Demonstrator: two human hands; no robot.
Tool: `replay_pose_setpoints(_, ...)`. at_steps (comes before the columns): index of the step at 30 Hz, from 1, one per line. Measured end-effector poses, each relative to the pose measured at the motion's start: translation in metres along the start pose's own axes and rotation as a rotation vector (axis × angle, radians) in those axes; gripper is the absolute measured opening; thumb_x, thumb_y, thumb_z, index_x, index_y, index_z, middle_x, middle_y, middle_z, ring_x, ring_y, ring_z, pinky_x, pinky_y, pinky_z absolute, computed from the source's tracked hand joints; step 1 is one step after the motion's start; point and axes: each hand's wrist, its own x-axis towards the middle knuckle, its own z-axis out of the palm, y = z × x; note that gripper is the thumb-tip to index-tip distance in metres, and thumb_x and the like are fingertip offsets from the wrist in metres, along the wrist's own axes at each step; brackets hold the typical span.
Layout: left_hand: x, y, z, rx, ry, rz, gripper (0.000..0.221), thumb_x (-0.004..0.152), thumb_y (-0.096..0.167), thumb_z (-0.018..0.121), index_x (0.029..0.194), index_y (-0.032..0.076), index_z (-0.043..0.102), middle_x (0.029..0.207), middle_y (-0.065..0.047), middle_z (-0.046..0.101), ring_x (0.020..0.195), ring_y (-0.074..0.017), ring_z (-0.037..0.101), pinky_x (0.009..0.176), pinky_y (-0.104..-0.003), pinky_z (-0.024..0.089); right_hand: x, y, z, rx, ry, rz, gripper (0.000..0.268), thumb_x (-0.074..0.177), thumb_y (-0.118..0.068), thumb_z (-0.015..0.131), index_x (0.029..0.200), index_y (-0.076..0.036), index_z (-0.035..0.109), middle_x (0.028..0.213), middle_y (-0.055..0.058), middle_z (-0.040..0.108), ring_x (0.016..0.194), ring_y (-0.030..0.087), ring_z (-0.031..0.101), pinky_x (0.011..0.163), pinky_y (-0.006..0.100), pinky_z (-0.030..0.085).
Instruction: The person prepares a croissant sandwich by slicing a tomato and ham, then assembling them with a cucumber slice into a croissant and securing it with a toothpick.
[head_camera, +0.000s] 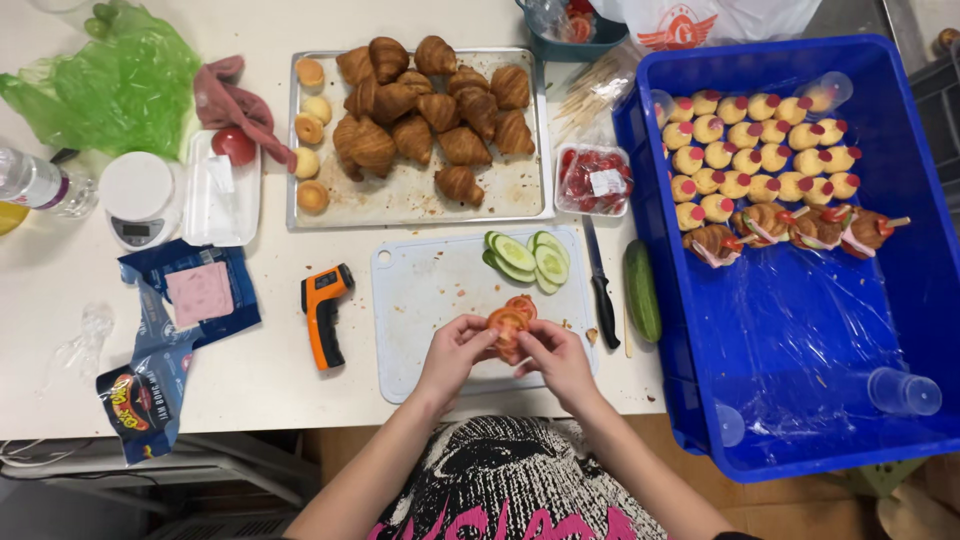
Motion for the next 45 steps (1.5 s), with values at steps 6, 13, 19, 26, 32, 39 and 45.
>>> replay_pose_setpoints(6,-0.01,0.02,-0.014,0.364,-0.131,-0.045,0.031,0.095,0.016,0.07,0.121,-0.001,0.068,0.081,-0.012,0.077,0.067,-0.0116,0.07,0.064,-0.026,0.058,-0.006,-0.036,-0.004,-0.173,-0.135,0.088,0.03,0.099,-0.016,0.063,0.121,0.002,0.069,0.085,0.009,0.07,0.068,0.014,0.069,0.056,0.031,0.06)
replay_pose_setpoints(13,-0.003,0.012,-0.017,0.165,-0.226,-0.065,0.035,0.096,0.012,0.067,0.126,-0.005,0.067,0.086,-0.013,0.078,0.067,-0.0134,0.071,0.063,-0.027,0.06,-0.013,-0.049,0.002,-0.099,-0.162,0.225,0.035,0.096,-0.017,0.065,0.126,0.001,0.068,0.089,0.006,0.071,0.067,0.012,0.068,0.055,0.03,0.058)
replay_pose_setpoints(19,-0.003,0.007,-0.017,0.123,-0.139,-0.145,0.042,0.095,0.01,0.068,0.133,-0.006,0.065,0.089,-0.016,0.077,0.07,-0.0169,0.074,0.063,-0.028,0.062,-0.01,-0.025,-0.004,-0.018,-0.078,0.236,0.035,0.096,-0.013,0.066,0.127,0.002,0.069,0.087,0.009,0.074,0.066,0.013,0.069,0.063,0.028,0.06)
replay_pose_setpoints(26,-0.011,0.01,-0.009,0.05,-0.065,-0.22,0.04,0.094,0.008,0.067,0.132,-0.007,0.065,0.093,-0.019,0.077,0.075,-0.0204,0.076,0.066,-0.03,0.063,-0.006,-0.018,-0.009,-0.024,-0.046,0.244,0.033,0.095,-0.011,0.067,0.124,0.003,0.071,0.09,0.01,0.076,0.066,0.014,0.07,0.064,0.028,0.06)
replay_pose_setpoints(32,-0.014,0.015,-0.004,-0.042,-0.05,-0.258,0.038,0.094,0.008,0.065,0.13,-0.003,0.063,0.099,-0.018,0.076,0.084,-0.0223,0.078,0.073,-0.031,0.065,0.0,-0.012,-0.014,-0.094,-0.031,0.192,0.034,0.095,-0.009,0.067,0.127,0.003,0.071,0.089,0.01,0.076,0.068,0.013,0.071,0.065,0.027,0.061)
replay_pose_setpoints(39,0.02,-0.019,-0.049,0.16,0.058,-0.204,0.039,0.095,0.019,0.066,0.128,0.0,0.066,0.109,-0.016,0.077,0.086,-0.0199,0.079,0.073,-0.029,0.067,0.03,-0.009,0.021,-0.242,-0.103,0.197,0.037,0.096,-0.014,0.066,0.129,0.003,0.068,0.089,0.013,0.075,0.069,0.014,0.072,0.065,0.029,0.062)
replay_pose_setpoints(45,0.022,-0.005,-0.087,1.368,0.374,0.376,0.043,0.083,0.027,0.081,0.119,0.007,0.072,0.106,-0.014,0.069,0.1,-0.0329,0.064,0.08,-0.042,0.054,0.068,-0.04,-0.009,-0.765,0.086,-0.099,0.045,0.088,-0.02,0.074,0.13,-0.005,0.067,0.096,0.008,0.079,0.072,0.011,0.072,0.062,0.029,0.059)
